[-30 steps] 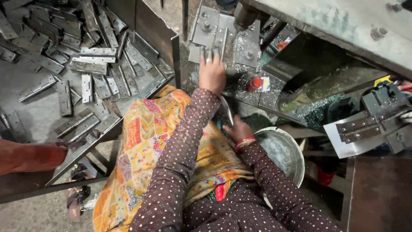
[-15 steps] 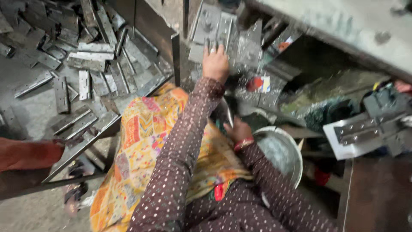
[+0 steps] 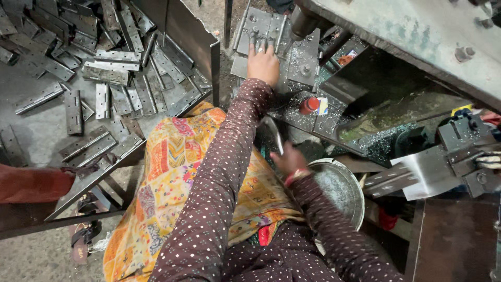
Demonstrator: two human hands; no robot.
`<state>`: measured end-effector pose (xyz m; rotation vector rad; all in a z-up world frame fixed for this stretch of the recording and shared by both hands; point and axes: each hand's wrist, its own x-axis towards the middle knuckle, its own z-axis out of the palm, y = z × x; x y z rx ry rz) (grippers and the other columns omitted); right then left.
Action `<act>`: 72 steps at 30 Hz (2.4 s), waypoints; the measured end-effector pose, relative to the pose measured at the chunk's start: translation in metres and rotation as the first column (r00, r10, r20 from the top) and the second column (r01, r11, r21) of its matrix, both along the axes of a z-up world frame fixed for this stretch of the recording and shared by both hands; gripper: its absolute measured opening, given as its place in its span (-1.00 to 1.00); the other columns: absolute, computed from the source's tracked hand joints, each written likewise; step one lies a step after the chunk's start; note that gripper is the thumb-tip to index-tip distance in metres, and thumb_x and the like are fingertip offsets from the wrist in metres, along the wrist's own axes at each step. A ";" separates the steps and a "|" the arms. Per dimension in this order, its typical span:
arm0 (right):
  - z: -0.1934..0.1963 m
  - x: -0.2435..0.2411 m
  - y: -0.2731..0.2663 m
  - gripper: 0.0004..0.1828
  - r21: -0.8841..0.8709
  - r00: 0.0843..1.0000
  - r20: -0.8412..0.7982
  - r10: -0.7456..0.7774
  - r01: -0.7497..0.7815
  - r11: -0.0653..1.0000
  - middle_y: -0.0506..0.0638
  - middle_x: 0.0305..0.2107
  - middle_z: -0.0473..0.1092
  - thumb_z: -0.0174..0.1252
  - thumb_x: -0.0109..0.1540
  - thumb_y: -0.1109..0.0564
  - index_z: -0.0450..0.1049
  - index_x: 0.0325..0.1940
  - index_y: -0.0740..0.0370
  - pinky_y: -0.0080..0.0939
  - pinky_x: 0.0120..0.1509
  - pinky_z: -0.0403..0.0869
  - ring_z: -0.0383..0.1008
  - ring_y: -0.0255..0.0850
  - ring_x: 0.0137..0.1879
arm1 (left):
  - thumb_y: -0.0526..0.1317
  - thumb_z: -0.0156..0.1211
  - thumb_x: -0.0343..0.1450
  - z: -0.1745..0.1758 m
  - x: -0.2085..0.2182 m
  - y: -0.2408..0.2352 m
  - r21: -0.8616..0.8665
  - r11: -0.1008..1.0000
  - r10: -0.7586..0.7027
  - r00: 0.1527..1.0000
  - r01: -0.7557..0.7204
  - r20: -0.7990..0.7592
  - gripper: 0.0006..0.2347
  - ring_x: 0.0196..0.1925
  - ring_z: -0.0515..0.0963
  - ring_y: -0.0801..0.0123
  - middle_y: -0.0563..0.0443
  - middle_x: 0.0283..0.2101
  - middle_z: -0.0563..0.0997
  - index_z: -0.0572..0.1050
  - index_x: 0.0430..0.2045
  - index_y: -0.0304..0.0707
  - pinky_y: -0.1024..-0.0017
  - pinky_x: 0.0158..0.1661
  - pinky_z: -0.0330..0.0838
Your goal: The person positions metal hinge plates onto a metal fabrication machine, operates a foot pedal or lever to trigger the machine's press, and then moves the processed parts into a nearby bin.
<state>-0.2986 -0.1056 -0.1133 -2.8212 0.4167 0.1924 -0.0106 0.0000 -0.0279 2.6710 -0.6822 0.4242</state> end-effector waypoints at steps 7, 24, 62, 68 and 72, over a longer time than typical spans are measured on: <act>-0.043 -0.013 -0.024 -0.38 0.206 0.978 0.204 0.029 -0.072 0.976 0.32 -0.30 0.53 0.28 0.20 -0.34 0.49 0.02 0.22 0.22 -0.11 0.51 0.56 0.34 -0.15 | -0.16 0.10 0.47 -0.019 0.007 -0.005 -0.157 0.987 -0.044 0.991 0.024 -0.126 -0.81 -0.07 0.62 0.01 -0.17 -0.15 0.62 0.60 -0.21 -0.23 0.01 0.03 0.40; 0.086 0.026 -0.015 -0.34 0.068 0.996 -0.059 0.064 -0.060 0.996 0.28 -0.52 0.47 0.27 0.19 -0.36 0.46 -0.17 0.37 0.11 -0.30 0.45 0.52 0.14 -0.44 | -0.26 0.02 0.36 -0.132 -0.045 0.321 -0.091 0.457 0.880 0.465 -0.885 -0.101 -0.64 0.05 0.58 -0.01 -0.21 0.05 0.52 0.44 0.08 -0.27 -0.20 0.10 0.30; 0.039 0.025 -0.014 -0.23 0.008 0.998 -0.066 -0.017 0.018 1.000 0.36 -0.30 0.53 0.22 0.15 -0.50 0.47 -0.05 0.27 0.25 -0.02 0.48 0.55 0.33 -0.10 | -0.28 0.13 0.35 0.055 -0.133 0.090 -0.041 0.999 0.020 0.946 -0.007 0.325 -0.81 -0.20 0.54 0.21 -0.02 -0.19 0.48 0.53 -0.20 -0.22 0.16 -0.02 0.42; 0.048 0.024 -0.004 -0.28 0.103 0.999 0.012 0.032 -0.033 0.994 0.35 -0.32 0.51 0.22 0.14 -0.47 0.39 -0.21 0.28 0.28 -0.07 0.47 0.52 0.36 -0.11 | -0.21 0.16 0.35 0.074 -0.116 0.092 -0.075 0.996 0.067 0.954 -0.047 0.291 -0.69 0.08 0.51 0.10 -0.13 0.08 0.49 0.54 -0.05 -0.28 0.02 0.20 0.24; 0.073 0.024 0.007 -0.26 0.056 0.996 -0.092 0.019 -0.014 0.998 0.36 -0.33 0.52 0.22 0.13 -0.46 0.36 -0.11 0.28 0.27 -0.05 0.51 0.55 0.35 -0.11 | 0.00 0.18 0.44 0.068 -0.118 0.080 -0.048 0.998 0.041 0.966 -0.030 0.254 -0.52 0.35 0.37 0.02 -0.24 0.23 0.45 0.49 0.07 -0.52 -0.09 0.37 0.05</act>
